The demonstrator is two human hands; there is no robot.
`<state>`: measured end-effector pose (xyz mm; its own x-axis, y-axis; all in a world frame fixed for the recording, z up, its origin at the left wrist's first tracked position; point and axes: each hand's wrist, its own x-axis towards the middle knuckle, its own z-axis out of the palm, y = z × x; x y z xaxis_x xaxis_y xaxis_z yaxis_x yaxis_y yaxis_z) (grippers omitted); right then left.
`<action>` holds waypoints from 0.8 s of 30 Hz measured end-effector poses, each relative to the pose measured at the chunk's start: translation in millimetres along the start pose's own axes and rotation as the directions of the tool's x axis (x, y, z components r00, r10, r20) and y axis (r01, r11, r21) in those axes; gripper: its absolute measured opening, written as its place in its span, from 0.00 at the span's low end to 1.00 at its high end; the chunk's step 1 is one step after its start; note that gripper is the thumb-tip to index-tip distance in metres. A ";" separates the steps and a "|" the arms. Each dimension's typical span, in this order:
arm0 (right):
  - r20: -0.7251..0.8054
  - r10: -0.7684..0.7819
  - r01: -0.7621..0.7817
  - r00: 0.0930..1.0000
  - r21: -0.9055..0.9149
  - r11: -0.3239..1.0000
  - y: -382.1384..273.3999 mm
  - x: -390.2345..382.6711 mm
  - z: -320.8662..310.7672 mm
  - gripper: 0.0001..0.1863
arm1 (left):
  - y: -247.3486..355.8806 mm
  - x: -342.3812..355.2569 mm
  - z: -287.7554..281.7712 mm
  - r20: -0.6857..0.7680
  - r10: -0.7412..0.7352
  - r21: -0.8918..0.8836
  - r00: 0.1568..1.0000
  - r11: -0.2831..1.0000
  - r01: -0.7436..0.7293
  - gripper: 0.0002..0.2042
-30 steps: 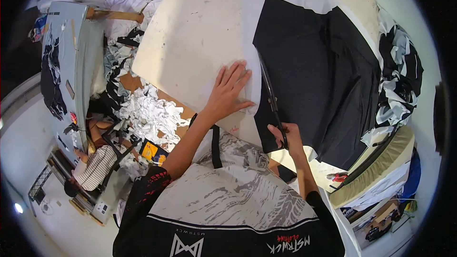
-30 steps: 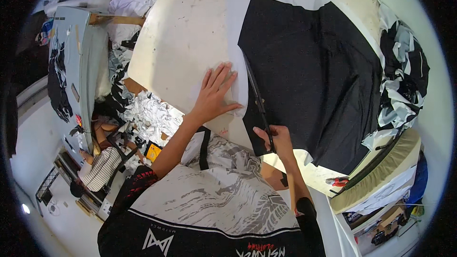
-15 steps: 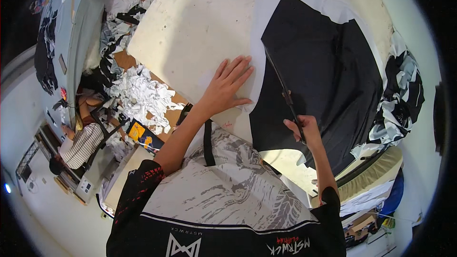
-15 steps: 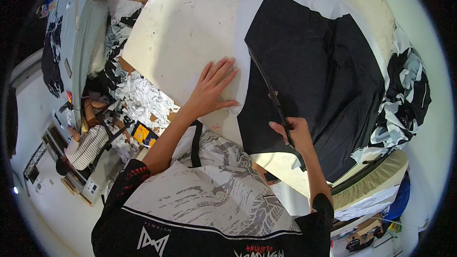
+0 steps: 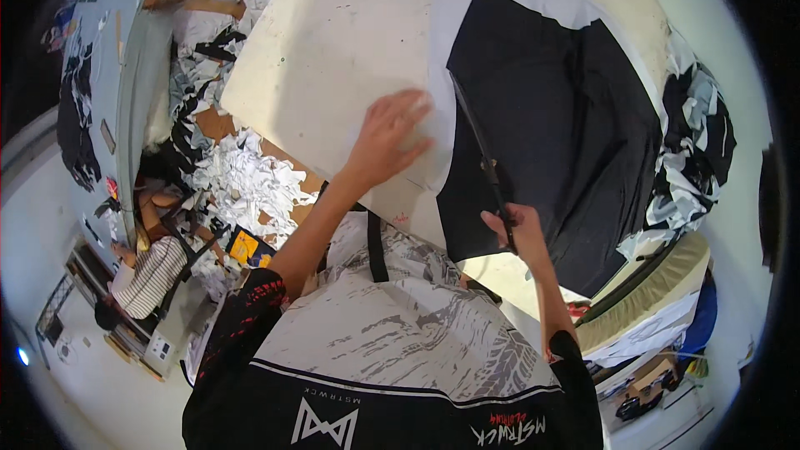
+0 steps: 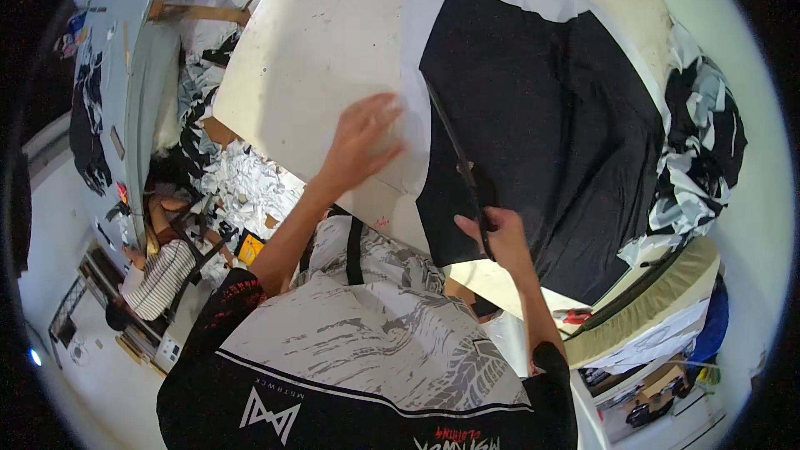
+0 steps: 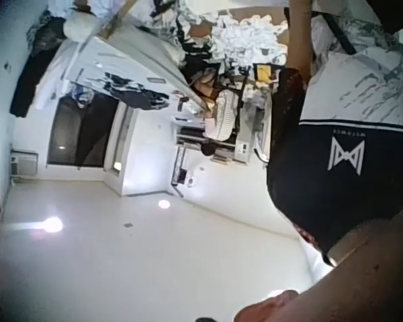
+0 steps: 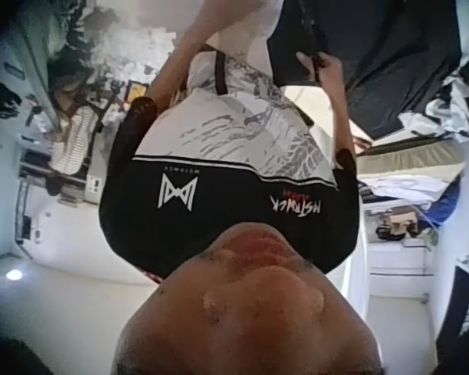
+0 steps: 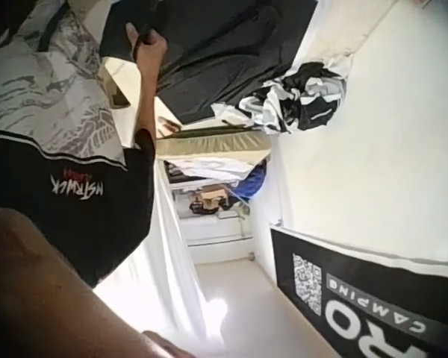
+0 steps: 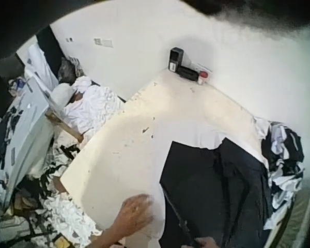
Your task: Cutting out clothing patterns from large sheets of fabric using scissors.
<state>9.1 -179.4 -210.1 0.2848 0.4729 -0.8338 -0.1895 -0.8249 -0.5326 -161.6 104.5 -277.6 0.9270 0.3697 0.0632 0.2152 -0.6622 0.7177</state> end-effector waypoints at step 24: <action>-0.268 0.037 0.192 0.963 0.773 0.604 31.0 2.4 130.5 0.22 | 15.5 150.1 38.1 0.026 0.368 0.359 0.929 0.864 -0.353 0.36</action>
<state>-118.7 -163.4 -247.6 0.5187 0.3423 -0.7834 -0.7865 -0.1683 -0.5942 -7.4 124.8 -283.5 0.9488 0.0826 0.3049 -0.0305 -0.9367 0.3488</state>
